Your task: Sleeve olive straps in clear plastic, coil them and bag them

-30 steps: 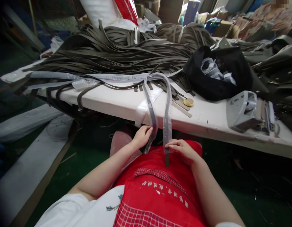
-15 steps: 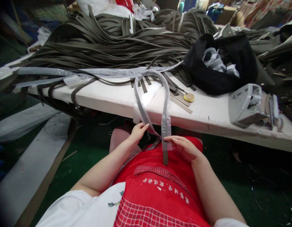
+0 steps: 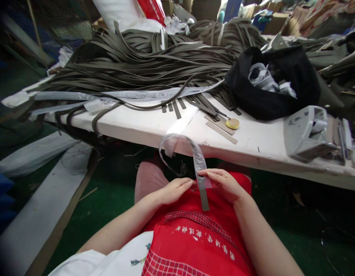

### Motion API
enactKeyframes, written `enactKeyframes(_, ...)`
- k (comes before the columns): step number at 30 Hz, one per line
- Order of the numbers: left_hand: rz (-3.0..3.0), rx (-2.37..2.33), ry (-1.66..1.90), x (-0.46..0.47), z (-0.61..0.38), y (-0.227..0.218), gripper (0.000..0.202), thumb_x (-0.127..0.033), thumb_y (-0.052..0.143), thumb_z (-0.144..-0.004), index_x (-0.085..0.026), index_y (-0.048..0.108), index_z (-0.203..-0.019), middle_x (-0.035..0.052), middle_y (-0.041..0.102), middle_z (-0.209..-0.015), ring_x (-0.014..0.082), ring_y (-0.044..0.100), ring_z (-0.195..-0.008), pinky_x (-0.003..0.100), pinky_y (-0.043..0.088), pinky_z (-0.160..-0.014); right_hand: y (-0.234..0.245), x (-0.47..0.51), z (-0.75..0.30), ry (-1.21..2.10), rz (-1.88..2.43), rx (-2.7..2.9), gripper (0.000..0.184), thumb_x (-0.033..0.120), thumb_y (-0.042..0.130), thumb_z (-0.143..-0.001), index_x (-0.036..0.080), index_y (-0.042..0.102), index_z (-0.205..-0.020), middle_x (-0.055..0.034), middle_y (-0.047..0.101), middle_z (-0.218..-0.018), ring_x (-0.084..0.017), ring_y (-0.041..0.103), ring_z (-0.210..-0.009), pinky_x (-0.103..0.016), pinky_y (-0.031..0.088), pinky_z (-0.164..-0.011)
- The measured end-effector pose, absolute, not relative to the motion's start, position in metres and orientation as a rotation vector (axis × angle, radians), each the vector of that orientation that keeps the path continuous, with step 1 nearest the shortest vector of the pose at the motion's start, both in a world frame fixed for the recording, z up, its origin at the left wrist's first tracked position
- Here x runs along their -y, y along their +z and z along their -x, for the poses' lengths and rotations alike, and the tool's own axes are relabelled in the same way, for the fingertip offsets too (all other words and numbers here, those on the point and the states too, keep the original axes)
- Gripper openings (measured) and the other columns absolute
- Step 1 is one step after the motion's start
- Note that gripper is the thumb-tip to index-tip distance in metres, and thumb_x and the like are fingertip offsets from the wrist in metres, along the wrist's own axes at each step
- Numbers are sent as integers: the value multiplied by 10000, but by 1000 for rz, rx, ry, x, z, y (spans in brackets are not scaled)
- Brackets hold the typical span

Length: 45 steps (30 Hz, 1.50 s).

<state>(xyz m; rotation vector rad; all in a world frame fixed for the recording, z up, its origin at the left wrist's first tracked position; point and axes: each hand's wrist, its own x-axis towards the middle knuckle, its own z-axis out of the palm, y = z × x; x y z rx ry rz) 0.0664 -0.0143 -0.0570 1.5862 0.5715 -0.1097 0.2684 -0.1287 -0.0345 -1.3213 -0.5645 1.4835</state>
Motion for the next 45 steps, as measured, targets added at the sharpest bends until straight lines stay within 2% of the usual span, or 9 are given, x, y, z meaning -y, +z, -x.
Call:
enactKeyframes(6,-1212,-440,-27,41,-59,-32,499,-511,696,-798,-116,596,-1087,165,724,-1003,266,694,-949,410,527,-881,-29,119,-254,1554,1354,746,373,463,700,-830,196,756,-1084,-86,761,-1024,-224,703,-851,-323,532,-777)
enactKeyframes(15,-1596,-564,-175,24,-28,-9,247,-317,479,-914,-174,664,-834,78,729,-844,204,679,-783,305,509,-739,-33,89,-234,1559,1419,1165,305,408,665,-800,155,792,-913,-74,776,-890,-228,694,-791,-323,532,-738)
enactKeyframes(17,-1813,-708,-33,19,-20,0,204,-341,544,-883,-181,663,-923,55,698,-786,197,645,-724,292,480,-687,-31,82,-231,1586,1375,1119,276,348,644,-773,161,795,-907,-70,779,-909,-235,697,-817,-322,531,-750)
enactKeyframes(21,-2114,-823,281,16,-13,18,680,-466,756,-729,-204,537,-1318,32,666,-823,201,602,-720,291,442,-688,-24,69,-219,1749,1231,1112,349,280,645,-719,164,768,-1025,-66,770,-983,-238,692,-831,-322,532,-744)
enactKeyframes(24,-2225,-844,377,13,-15,23,278,-445,581,-885,-208,694,-978,48,650,-773,183,577,-700,291,408,-696,-19,61,-208,1699,1205,1298,269,309,673,-756,149,753,-957,-53,755,-898,-215,670,-798,-312,522,-735)
enactKeyframes(27,-2042,-957,470,4,-15,17,387,-380,463,-936,-188,578,-621,39,598,-642,150,532,-608,273,371,-612,-17,56,-204,1511,1207,1497,201,343,686,-793,158,731,-858,-37,708,-805,-190,631,-763,-304,507,-734)
enactKeyframes(34,-1109,-923,613,-28,5,-2,298,-441,644,-772,-156,592,-699,-15,572,-534,94,493,-469,214,381,-501,-26,59,-205,1302,1178,1495,302,466,716,-806,174,641,-787,-58,632,-949,-193,590,-888,-328,471,-817)
enactKeyframes(41,-1398,-851,349,-50,20,19,283,-387,738,-724,-145,685,-862,37,682,-792,132,612,-699,222,454,-633,-33,62,-206,1435,1291,1426,326,503,605,-880,188,556,-813,13,601,-696,-121,518,-605,-245,415,-577)
enactKeyframes(45,-1534,-717,-109,-46,16,25,421,-564,619,-819,-146,672,-823,-9,584,-589,105,515,-515,215,387,-511,-30,56,-216,1328,1362,1578,271,439,578,-899,185,599,-806,8,594,-710,-138,517,-656,-255,405,-613)
